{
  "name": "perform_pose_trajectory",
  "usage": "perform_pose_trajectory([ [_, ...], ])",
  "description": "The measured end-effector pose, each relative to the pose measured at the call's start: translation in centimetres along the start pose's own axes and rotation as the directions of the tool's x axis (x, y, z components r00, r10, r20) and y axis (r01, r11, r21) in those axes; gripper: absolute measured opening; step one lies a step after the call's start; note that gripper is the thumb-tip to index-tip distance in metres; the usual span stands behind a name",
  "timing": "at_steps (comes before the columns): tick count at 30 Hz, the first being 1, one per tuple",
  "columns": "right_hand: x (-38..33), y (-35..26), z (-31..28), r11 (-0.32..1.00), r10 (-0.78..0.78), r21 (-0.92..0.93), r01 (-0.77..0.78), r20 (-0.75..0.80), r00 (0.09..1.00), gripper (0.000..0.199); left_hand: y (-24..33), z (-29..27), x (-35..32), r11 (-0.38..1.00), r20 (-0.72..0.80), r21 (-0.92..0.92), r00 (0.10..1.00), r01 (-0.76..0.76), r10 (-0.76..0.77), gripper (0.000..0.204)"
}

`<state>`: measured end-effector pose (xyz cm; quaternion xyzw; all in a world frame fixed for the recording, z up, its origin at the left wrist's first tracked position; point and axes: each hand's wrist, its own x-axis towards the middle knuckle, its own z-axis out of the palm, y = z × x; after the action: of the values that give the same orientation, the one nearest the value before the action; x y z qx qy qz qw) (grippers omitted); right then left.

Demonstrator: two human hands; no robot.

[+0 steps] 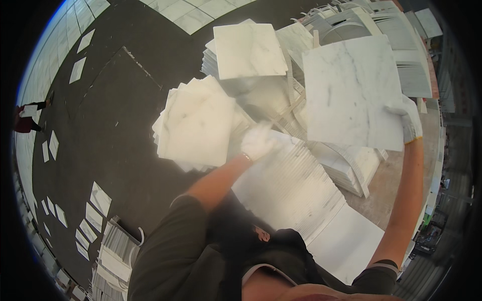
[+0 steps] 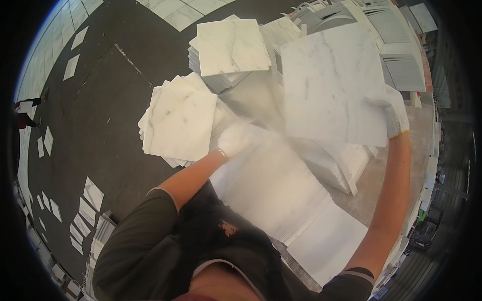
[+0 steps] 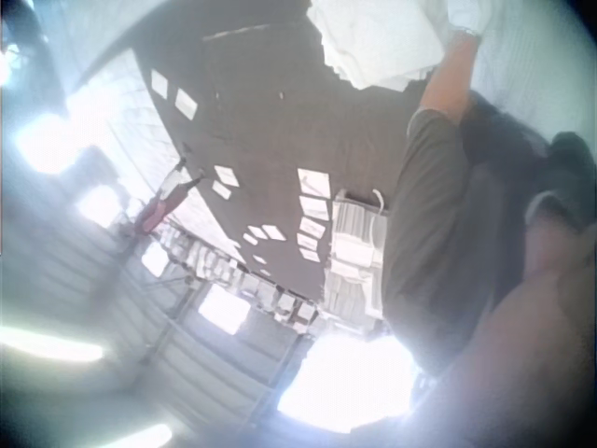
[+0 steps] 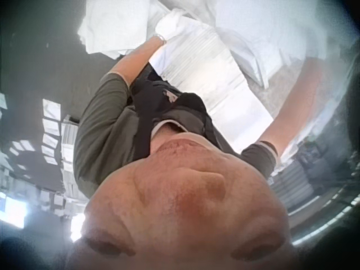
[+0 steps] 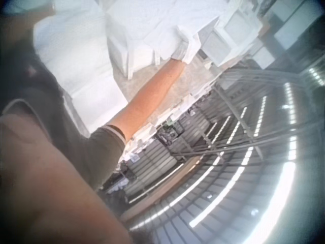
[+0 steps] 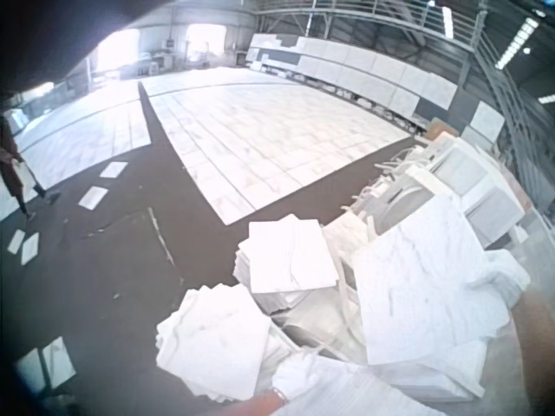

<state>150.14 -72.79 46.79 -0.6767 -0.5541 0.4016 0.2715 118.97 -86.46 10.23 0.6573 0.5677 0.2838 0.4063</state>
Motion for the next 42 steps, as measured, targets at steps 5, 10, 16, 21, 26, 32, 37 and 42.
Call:
perform_pose_trajectory([
  [5,10.2,-2.5,15.4,0.980,-0.042,0.197,0.013,0.141,0.989,0.042,-13.9,-11.9,-1.3,0.653,-0.203,0.670,0.934,0.352,-0.295,0.084],
  [10,18.9,-1.8,26.2,0.916,-0.083,0.402,-0.010,0.212,0.974,0.045,-18.3,-16.2,-3.1,0.543,-0.168,0.753,0.906,0.372,-0.388,0.089],
  [16,28.1,2.1,31.9,0.881,-0.199,0.470,0.060,0.253,0.947,0.047,-18.9,-15.9,-3.0,0.484,-0.150,0.798,0.896,0.359,-0.417,0.086],
  [21,33.0,7.4,30.9,0.931,-0.022,0.357,-0.076,0.262,0.965,0.049,-18.5,-16.2,-3.0,0.547,-0.129,0.757,0.902,0.359,-0.413,0.087],
  [26,34.4,8.8,26.8,0.982,0.075,0.159,-0.103,0.171,0.982,0.050,-17.8,-16.4,-2.6,0.548,-0.074,0.751,0.872,0.368,-0.483,0.090],
  [32,28.2,6.5,22.7,0.997,-0.019,-0.078,0.028,0.117,0.993,0.050,-16.9,-16.9,-2.2,0.521,-0.025,0.779,0.847,0.349,-0.531,0.090],
  [37,12.8,12.2,24.3,0.944,-0.041,-0.294,0.152,0.353,0.935,0.051,-17.2,-16.5,-2.3,0.512,-0.044,0.786,0.857,0.347,-0.513,0.090],
  [42,-4.1,19.1,28.2,0.867,0.157,-0.497,0.034,0.338,0.928,0.048,-19.6,-16.8,-2.4,0.609,0.021,0.727,0.876,0.318,-0.482,0.086],
])
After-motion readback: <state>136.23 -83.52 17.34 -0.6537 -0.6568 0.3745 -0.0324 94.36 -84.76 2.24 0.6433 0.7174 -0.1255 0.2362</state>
